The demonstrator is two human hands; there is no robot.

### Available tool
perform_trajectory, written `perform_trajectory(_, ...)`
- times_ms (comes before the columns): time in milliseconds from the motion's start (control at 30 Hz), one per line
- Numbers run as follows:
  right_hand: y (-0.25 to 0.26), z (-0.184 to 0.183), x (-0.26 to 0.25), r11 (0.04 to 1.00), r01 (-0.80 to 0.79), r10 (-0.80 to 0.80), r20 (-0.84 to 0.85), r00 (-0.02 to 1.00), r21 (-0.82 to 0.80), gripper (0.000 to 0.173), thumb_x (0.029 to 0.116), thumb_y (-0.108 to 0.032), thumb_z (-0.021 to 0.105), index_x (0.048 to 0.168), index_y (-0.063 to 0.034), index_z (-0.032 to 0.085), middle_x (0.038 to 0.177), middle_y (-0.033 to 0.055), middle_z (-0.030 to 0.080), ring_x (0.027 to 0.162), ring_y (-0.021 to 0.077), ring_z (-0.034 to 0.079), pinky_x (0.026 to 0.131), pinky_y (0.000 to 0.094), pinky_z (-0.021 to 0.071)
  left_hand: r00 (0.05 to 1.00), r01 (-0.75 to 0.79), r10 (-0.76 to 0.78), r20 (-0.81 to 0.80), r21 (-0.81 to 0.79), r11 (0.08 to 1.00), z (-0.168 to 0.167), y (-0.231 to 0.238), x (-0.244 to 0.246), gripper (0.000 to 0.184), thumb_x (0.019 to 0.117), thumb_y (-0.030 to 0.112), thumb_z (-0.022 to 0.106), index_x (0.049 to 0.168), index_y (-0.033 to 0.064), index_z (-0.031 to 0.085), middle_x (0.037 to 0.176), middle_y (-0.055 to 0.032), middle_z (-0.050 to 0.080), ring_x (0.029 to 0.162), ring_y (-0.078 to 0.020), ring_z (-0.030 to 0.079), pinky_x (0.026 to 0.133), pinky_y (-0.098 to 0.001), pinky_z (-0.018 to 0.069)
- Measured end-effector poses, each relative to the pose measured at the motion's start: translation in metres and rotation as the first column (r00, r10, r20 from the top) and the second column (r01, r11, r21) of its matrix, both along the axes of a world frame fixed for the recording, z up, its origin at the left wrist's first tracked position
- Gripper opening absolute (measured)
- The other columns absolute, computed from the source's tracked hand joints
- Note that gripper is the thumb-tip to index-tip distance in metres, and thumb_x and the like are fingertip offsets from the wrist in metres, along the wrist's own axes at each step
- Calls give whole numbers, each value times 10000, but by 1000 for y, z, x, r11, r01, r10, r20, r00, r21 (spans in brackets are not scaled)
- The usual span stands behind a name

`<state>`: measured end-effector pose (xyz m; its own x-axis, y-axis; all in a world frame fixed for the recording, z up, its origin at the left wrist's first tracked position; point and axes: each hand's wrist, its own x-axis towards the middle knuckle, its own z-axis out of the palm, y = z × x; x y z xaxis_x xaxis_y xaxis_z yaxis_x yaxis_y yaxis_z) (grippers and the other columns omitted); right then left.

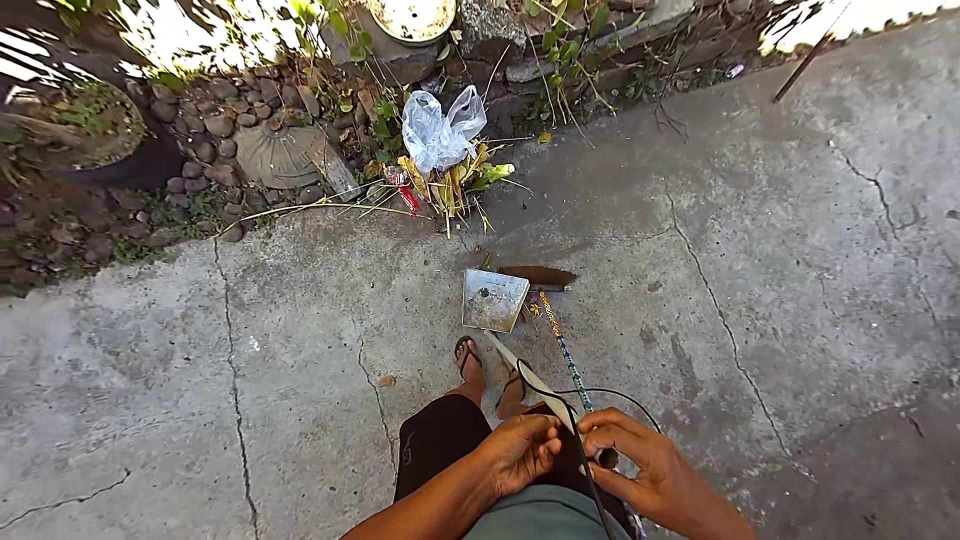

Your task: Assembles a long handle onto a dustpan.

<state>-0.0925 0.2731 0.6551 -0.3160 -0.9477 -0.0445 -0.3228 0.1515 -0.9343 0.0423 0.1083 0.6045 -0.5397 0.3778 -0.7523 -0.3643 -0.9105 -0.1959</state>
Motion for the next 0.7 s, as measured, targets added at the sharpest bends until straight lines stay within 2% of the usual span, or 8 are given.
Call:
perform_trajectory(67, 7, -3, -4, 1000, -25, 25, 22, 999, -16, 160, 952, -224, 728, 1030, -93, 680, 1158, 59, 663, 994, 23, 652, 791, 126, 554, 1000, 7, -5, 24, -51, 999, 2, 3, 0, 113, 1069, 108, 465, 1062, 82, 575, 767, -35, 648, 574, -72, 636, 523, -173, 538)
perform_trajectory(133, 13, -5, -7, 998, -62, 63, 39, 997, -29, 168, 946, -218, 736, 1026, -80, 686, 1150, 63, 664, 1013, 33, 650, 825, 136, 556, 997, 75, -76, 3, -198, 977, 7, 6, -1, 250, 1074, 115, 463, 1314, 129, 530, 934, -53, 669, 670, -117, 665, 581, -226, 555)
perform_trajectory(200, 19, -8, -6, 996, -88, 88, 18, 996, -16, 200, 939, -230, 741, 1047, -66, 710, 1166, 84, 687, 1092, 72, 654, 915, 170, 547, 975, 175, -217, -53, -416, 892, 10, 9, -2, 365, 1062, 75, 472, 1424, 119, 494, 1127, -57, 647, 810, -137, 676, 671, -273, 566)
perform_trajectory(300, 28, -13, -2, 991, -124, 126, -38, 991, 38, 381, 930, -182, 685, 1288, -53, 678, 1298, 117, 692, 1218, 171, 649, 1057, 284, 501, 847, 193, -495, -192, -757, 625, 3, 13, 0, 584, 944, -50, 473, 1512, 81, 431, 1449, -100, 483, 1043, -105, 608, 832, -275, 528)
perform_trajectory(367, 31, -14, -1, 989, -137, 135, 41, 990, 56, 525, 971, -144, 647, 1472, -42, 529, 1368, 147, 637, 1162, 159, 657, 1030, 273, 512, 725, 123, -664, -182, -915, 385, -2, 17, 2, 651, 913, -22, 585, 1535, 59, 408, 1457, -159, 504, 1172, -157, 607, 968, -319, 528)
perform_trajectory(467, 32, -14, -6, 997, -70, 64, 132, 989, 39, 597, 963, -28, 545, 1545, -55, 418, 1473, 177, 533, 1049, 127, 681, 900, 235, 562, 670, -25, -741, -39, -999, 30, -9, 29, 8, 668, 856, 125, 744, 1459, -4, 487, 1257, -147, 662, 1112, -250, 644, 990, -474, 499)
perform_trajectory(533, 33, -16, -9, 997, 66, -69, 71, 995, 41, 601, 960, -14, 509, 1550, -62, 400, 1504, 170, 494, 987, 98, 684, 845, 224, 577, 674, -60, -738, 32, -993, -98, -13, 32, 12, 583, 916, 205, 724, 1435, 23, 533, 1102, -81, 714, 954, -200, 675, 899, -438, 539)
perform_trajectory(700, 59, -31, -20, 893, 449, -444, -157, 882, 0, 627, 939, -47, 524, 1544, 14, 370, 1475, 247, 484, 921, 96, 689, 779, 213, 582, 797, -165, -588, 136, -888, -429, -11, 20, 32, 257, 952, 330, 636, 1067, 141, 768, 1073, -24, 751, 1000, -202, 668, 895, -442, 495)
